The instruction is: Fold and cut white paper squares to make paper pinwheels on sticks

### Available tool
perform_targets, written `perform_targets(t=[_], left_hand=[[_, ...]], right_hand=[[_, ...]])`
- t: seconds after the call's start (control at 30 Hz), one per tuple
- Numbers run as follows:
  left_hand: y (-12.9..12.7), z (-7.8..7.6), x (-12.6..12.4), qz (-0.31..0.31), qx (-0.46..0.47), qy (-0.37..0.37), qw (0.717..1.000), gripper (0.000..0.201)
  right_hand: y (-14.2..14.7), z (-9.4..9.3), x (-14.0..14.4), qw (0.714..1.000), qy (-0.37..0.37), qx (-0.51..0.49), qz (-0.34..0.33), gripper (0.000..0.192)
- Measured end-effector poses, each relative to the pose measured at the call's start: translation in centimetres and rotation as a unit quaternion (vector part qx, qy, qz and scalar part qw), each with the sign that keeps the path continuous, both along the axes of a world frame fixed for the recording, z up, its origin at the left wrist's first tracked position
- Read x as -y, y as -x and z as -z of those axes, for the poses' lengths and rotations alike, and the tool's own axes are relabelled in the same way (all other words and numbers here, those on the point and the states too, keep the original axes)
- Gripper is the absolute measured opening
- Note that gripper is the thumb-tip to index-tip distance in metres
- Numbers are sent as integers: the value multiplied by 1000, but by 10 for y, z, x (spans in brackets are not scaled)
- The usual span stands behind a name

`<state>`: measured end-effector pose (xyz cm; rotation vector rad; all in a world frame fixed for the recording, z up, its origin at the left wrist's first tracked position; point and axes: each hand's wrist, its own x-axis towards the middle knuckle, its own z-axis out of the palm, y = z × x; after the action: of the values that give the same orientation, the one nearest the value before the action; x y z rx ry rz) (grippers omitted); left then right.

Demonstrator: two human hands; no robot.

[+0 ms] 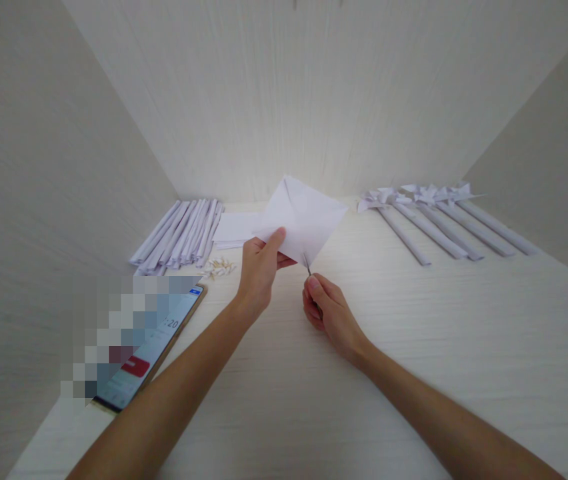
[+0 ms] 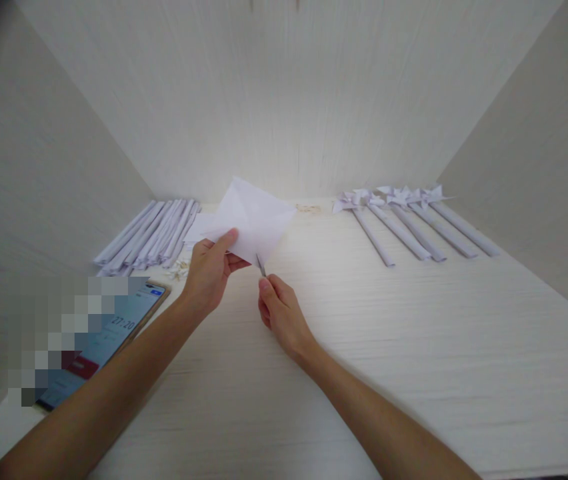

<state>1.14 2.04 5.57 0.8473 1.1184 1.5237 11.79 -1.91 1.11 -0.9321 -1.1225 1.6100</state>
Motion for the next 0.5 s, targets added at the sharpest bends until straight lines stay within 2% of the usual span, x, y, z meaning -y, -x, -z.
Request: perform_targets(t=[0.5], left_hand=[[0, 1, 1, 5, -9, -4, 1000, 31]], right_hand=[[0, 2, -2, 1000, -3, 3, 5, 41]])
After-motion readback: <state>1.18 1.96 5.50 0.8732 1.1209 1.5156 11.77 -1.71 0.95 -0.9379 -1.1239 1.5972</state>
